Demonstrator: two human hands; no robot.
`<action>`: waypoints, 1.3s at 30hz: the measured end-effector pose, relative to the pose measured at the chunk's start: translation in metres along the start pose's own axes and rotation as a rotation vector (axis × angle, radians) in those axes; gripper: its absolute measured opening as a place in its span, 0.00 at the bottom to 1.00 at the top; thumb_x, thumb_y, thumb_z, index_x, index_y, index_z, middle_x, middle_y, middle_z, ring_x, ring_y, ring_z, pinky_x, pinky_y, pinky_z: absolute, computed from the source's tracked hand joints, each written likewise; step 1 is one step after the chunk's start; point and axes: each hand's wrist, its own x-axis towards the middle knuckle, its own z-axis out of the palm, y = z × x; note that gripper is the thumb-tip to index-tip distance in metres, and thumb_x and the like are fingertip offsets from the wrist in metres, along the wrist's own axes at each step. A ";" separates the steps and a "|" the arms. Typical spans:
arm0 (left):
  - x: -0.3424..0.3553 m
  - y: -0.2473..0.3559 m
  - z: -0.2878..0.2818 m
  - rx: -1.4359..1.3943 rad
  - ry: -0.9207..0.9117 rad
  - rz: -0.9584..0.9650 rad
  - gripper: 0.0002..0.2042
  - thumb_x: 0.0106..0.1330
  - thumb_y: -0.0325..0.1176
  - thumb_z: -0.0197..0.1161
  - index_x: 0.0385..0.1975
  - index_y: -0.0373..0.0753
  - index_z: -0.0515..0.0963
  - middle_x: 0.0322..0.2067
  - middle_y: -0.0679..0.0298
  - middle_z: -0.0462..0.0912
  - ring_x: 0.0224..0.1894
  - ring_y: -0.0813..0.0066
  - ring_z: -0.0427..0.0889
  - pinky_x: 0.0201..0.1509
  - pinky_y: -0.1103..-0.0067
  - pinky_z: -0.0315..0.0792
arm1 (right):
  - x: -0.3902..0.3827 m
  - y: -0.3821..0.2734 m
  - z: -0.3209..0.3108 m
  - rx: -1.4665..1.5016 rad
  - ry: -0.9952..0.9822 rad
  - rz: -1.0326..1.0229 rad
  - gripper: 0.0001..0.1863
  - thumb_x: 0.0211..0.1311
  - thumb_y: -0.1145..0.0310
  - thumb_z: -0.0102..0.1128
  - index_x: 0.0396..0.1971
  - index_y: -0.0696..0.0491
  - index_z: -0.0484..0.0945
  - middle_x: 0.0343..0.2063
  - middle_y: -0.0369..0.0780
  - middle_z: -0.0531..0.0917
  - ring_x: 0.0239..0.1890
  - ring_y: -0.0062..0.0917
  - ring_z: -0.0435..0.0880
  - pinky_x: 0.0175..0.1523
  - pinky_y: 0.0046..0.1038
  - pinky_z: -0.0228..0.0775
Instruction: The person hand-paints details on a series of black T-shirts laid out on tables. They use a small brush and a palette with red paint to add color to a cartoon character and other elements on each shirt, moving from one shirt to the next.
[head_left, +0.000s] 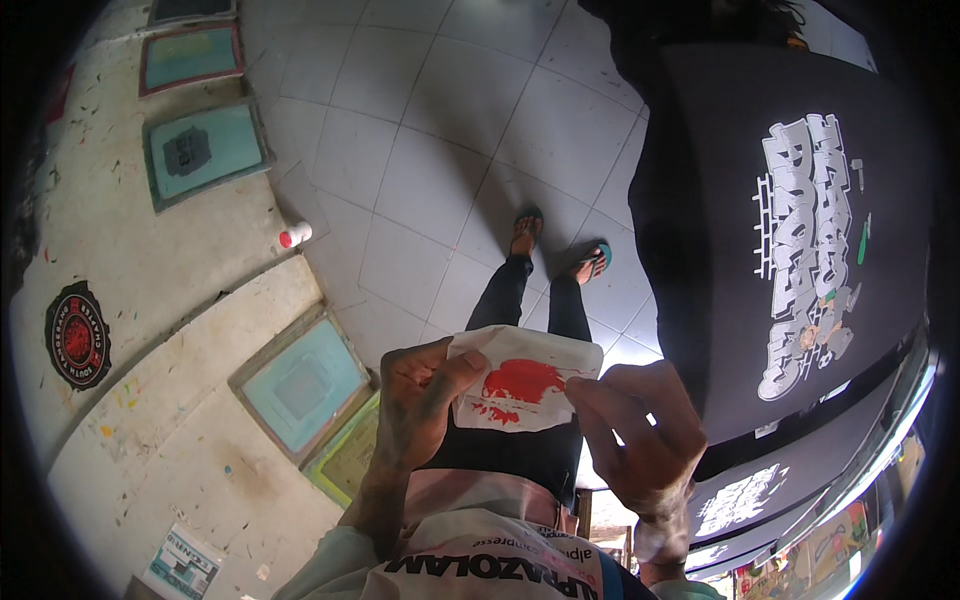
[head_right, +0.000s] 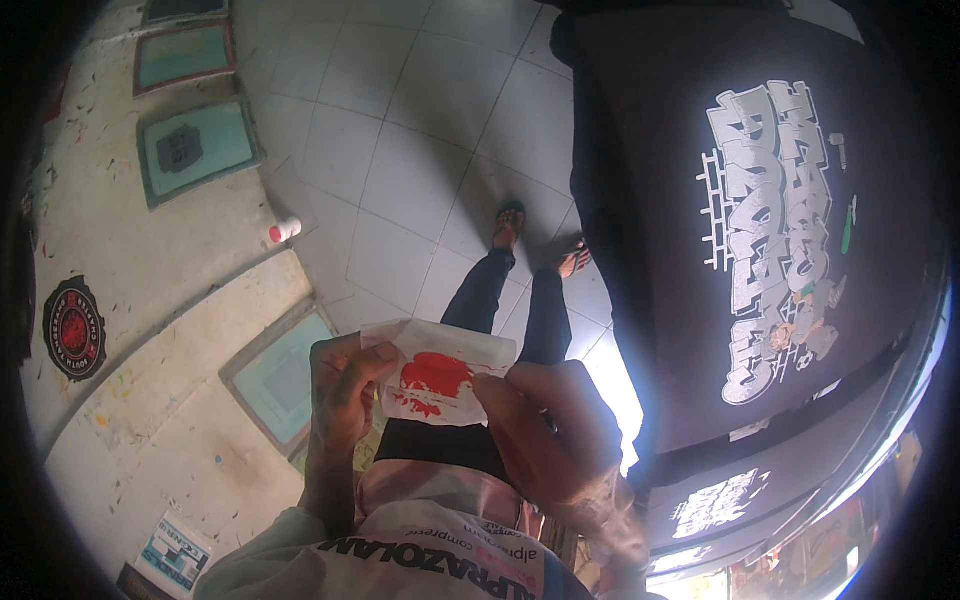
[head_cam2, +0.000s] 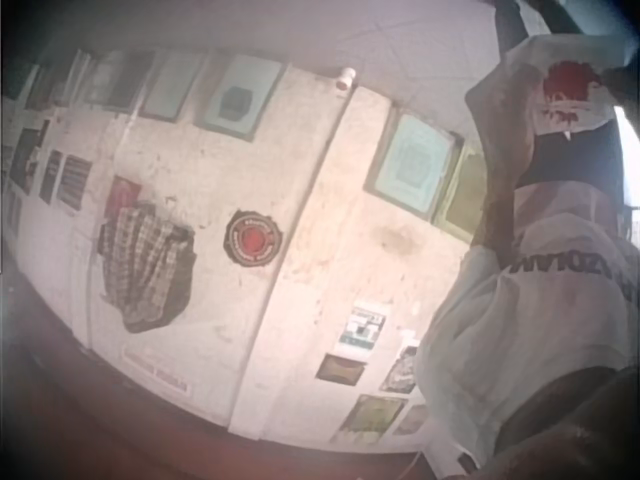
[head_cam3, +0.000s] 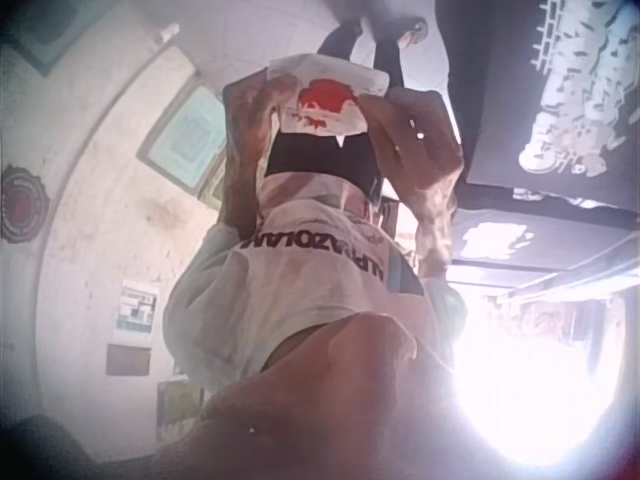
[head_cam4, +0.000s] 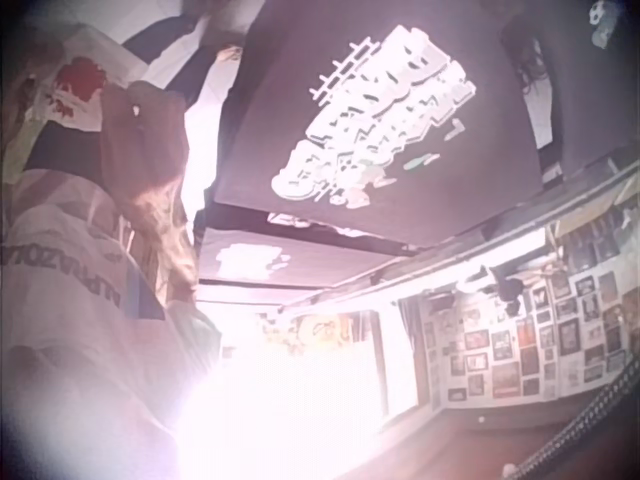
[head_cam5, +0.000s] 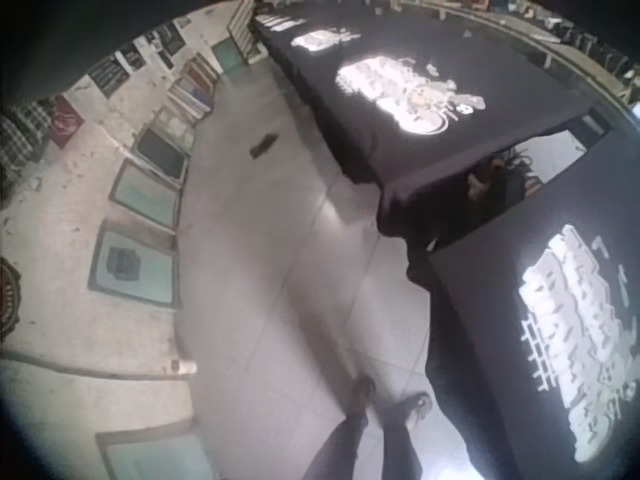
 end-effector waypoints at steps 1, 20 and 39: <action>0.000 0.001 -0.001 0.005 -0.005 -0.007 0.14 0.68 0.30 0.59 0.44 0.25 0.84 0.29 0.59 0.87 0.28 0.80 0.83 0.33 0.81 0.78 | 0.000 -0.001 0.000 -0.001 0.000 0.001 0.15 0.43 0.80 0.76 0.34 0.51 0.87 0.29 0.37 0.81 0.28 0.25 0.82 0.27 0.26 0.76; 0.003 -0.058 -0.039 -0.076 0.425 0.108 0.11 0.66 0.36 0.62 0.45 0.41 0.75 0.46 0.65 0.76 0.54 0.70 0.76 0.59 0.69 0.72 | -0.053 0.072 -0.067 -0.006 0.902 0.267 0.04 0.60 0.78 0.64 0.35 0.57 0.81 0.32 0.40 0.83 0.33 0.24 0.81 0.36 0.23 0.71; 0.047 -0.090 -0.012 -0.138 0.170 -0.007 0.14 0.72 0.44 0.55 0.46 0.42 0.74 0.46 0.63 0.75 0.53 0.69 0.77 0.58 0.68 0.75 | -0.063 0.152 -0.100 -0.428 0.822 0.385 0.10 0.51 0.83 0.71 0.34 0.56 0.83 0.27 0.39 0.82 0.25 0.22 0.80 0.28 0.23 0.70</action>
